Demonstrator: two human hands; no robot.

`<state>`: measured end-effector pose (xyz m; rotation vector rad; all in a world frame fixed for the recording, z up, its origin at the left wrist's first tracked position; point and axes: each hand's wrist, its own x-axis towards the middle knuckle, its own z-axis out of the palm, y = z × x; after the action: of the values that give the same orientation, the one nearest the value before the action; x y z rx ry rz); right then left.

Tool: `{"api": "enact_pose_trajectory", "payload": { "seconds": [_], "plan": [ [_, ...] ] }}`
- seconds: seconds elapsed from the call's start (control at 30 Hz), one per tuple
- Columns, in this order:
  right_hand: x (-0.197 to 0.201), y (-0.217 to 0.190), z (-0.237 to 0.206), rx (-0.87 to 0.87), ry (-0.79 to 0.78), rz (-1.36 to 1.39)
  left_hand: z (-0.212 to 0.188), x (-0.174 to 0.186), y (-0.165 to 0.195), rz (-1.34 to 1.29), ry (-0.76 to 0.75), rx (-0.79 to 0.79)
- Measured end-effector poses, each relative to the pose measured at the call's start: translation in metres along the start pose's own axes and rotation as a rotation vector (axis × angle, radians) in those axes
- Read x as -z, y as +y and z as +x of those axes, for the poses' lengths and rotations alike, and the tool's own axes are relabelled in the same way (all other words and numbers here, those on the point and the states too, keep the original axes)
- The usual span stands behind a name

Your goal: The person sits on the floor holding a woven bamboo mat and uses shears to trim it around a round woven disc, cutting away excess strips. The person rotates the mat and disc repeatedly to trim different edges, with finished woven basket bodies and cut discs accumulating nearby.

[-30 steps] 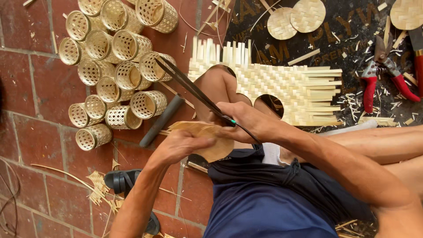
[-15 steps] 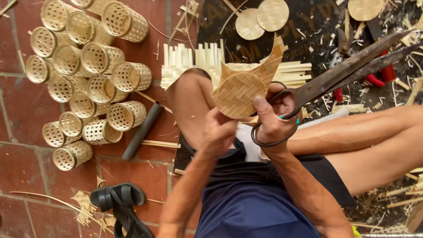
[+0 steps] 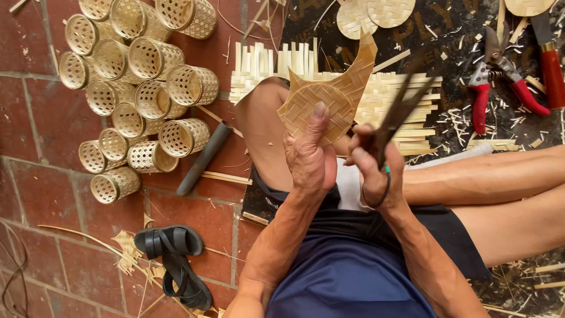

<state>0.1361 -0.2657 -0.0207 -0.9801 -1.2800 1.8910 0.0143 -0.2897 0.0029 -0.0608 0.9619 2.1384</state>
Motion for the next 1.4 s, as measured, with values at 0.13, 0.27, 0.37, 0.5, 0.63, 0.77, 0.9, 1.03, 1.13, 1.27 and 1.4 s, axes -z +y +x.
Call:
{"api": "enact_pose_trajectory", "payload": {
  "seconds": [0.13,0.27,0.37,0.5,0.63,0.77,0.9,1.03,1.13,1.27,1.4],
  "plan": [
    [0.007,0.012,-0.009,-0.021,-0.173,-0.250,-0.002,-0.001,-0.006,0.018,0.036,0.000],
    [0.012,0.019,-0.007,0.161,-0.206,-0.393,-0.009,-0.004,-0.016,0.024,0.036,0.015],
    [0.015,0.021,-0.004,0.082,-0.197,-0.367,-0.009,-0.005,-0.020,0.022,0.036,0.024],
    [0.020,0.027,-0.006,0.130,-0.181,-0.347,-0.009,-0.002,-0.022,0.044,0.032,0.040],
    [0.027,0.029,-0.009,-0.105,-0.144,-0.423,-0.008,0.002,-0.018,0.027,0.023,0.081],
    [0.032,0.019,-0.007,0.003,-0.219,-0.398,-0.011,0.004,-0.011,0.079,-0.019,0.082],
    [0.037,0.000,-0.006,-0.069,-0.282,-0.372,-0.018,0.004,-0.009,0.117,-0.028,0.064],
    [0.027,-0.003,-0.008,0.006,-0.286,-0.242,-0.024,0.000,-0.014,0.033,0.097,0.111],
    [0.023,-0.003,-0.011,-0.245,-0.210,-0.316,-0.025,-0.002,-0.015,-0.035,0.046,0.136],
    [0.022,-0.003,-0.015,0.012,-0.290,-0.238,-0.025,-0.005,-0.015,0.030,0.075,0.068],
    [0.021,0.000,-0.017,-0.200,-0.214,-0.295,-0.026,-0.006,-0.016,0.040,0.055,0.069]
  ]
}}
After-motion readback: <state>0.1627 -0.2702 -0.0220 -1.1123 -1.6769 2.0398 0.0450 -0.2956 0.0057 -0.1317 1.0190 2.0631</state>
